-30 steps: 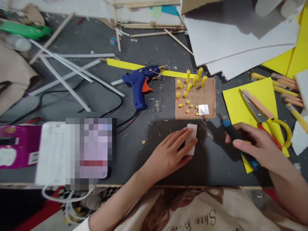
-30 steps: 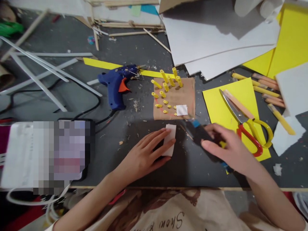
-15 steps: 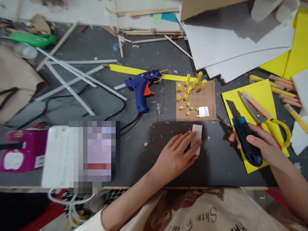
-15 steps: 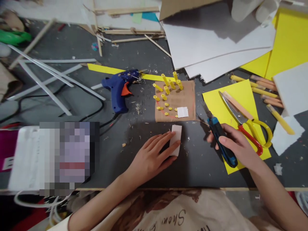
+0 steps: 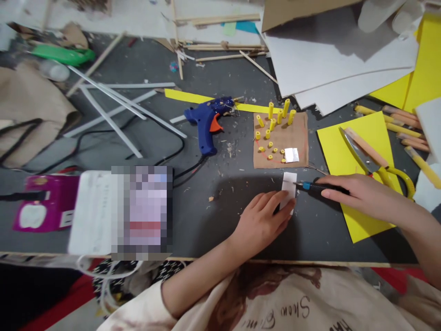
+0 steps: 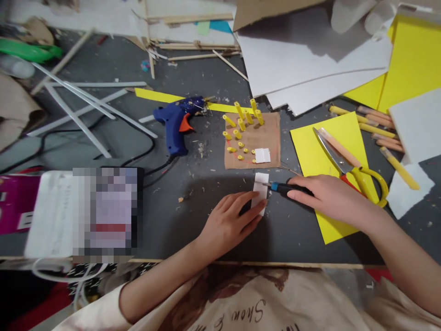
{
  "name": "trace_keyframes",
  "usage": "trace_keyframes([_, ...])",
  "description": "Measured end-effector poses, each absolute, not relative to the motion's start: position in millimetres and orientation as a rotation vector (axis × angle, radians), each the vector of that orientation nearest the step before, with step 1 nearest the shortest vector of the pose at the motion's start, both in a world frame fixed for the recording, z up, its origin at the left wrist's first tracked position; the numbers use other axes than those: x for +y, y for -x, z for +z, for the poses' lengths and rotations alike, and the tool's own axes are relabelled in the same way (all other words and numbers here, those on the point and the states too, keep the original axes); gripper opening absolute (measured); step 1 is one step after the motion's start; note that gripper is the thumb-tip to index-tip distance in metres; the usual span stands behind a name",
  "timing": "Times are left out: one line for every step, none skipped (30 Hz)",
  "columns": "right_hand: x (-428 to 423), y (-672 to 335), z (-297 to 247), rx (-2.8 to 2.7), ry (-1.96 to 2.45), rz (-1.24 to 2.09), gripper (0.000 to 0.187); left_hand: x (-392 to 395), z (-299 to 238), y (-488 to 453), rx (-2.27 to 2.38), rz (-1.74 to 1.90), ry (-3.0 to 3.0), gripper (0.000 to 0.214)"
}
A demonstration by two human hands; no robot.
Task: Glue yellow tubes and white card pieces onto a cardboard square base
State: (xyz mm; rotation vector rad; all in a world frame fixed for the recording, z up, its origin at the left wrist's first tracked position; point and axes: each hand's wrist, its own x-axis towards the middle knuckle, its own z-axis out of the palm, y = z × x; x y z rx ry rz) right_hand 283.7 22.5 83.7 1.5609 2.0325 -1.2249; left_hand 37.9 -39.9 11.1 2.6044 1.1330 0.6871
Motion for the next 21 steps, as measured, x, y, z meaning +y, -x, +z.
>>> trace_keyframes([24.9,-284.7,83.3,2.029,-1.554,-1.218,0.056,-39.8,10.6,-38.4,1.136,0.693,-2.607,0.021])
trace_keyframes([27.0,-286.2,83.1,2.024,-1.549,-1.213,0.057,-39.9,10.2,-38.9,1.140,0.698,-2.608,0.021])
trace_keyframes([28.9,-288.0,82.8,2.018,-1.543,-1.210,0.059,-39.9,9.8,-39.3,1.145,0.705,-2.607,0.020])
trace_keyframes([30.5,-289.8,82.6,2.013,-1.536,-1.205,0.061,-40.0,9.4,-39.6,1.150,0.711,-2.606,0.020])
trace_keyframes([31.9,-291.5,82.4,2.008,-1.530,-1.192,0.062,-40.0,9.1,-39.8,1.153,0.714,-2.604,0.020])
trace_keyframes([33.1,-293.0,82.2,2.004,-1.528,-1.172,0.064,-40.0,8.8,-39.9,1.154,0.717,-2.603,0.020])
trace_keyframes([34.3,-294.2,82.0,2.002,-1.526,-1.149,0.065,-40.0,8.6,-39.9,1.153,0.719,-2.602,0.020])
trace_keyframes([35.3,-295.0,81.8,2.001,-1.524,-1.125,0.066,-39.9,8.5,-39.8,1.152,0.719,-2.600,0.021])
trace_keyframes([36.4,-295.5,81.6,2.002,-1.524,-1.098,0.067,-39.9,8.5,-39.6,1.150,0.720,-2.598,0.021])
trace_keyframes([37.4,-295.6,81.5,2.005,-1.522,-1.072,0.067,-39.8,8.5,-39.4,1.147,0.722,-2.597,0.021])
trace_keyframes([38.4,-295.5,81.3,2.011,-1.514,-1.047,0.066,-39.7,8.7,-39.2,1.144,0.721,-2.597,0.021])
trace_keyframes([39.4,-295.3,81.2,2.023,-1.502,-1.023,0.066,-39.6,8.9,-39.0,1.139,0.718,-2.598,0.022])
trace_keyframes([40.3,-294.8,81.0,2.042,-1.488,-0.998,0.066,-39.6,9.1,-38.8,1.136,0.713,-2.601,0.022])
trace_keyframes([41.1,-294.3,80.9,2.065,-1.471,-0.972,0.066,-39.6,9.3,-38.7,1.135,0.708,-2.603,0.022])
trace_keyframes([41.7,-293.8,80.8,2.095,-1.453,-0.946,0.066,-39.6,9.4,-38.6,1.136,0.703,-2.605,0.022])
trace_keyframes([42.2,-293.2,80.7,2.123,-1.435,-0.922,0.066,-39.7,9.6,-38.6,1.139,0.701,-2.607,0.022])
trace_keyframes([42.5,-292.7,80.6,2.151,-1.421,-0.895,0.066,-39.9,9.7,-38.6,1.142,0.701,-2.610,0.022])
trace_keyframes([42.7,-292.2,80.5,2.175,-1.408,-0.868,0.066,-40.0,9.9,-38.7,1.145,0.702,-2.613,0.022])
trace_keyframes([42.7,-291.7,80.4,2.197,-1.399,-0.843,0.066,-40.1,10.1,-38.8,1.146,0.698,-2.615,0.022])
trace_keyframes([42.8,-291.1,80.4,2.213,-1.396,-0.816,0.066,-40.2,10.3,-38.9,1.143,0.688,-2.616,0.022])
trace_keyframes([42.8,-290.5,80.4,2.221,-1.394,-0.792,0.066,-40.3,10.5,-39.0,1.140,0.674,-2.615,0.022])
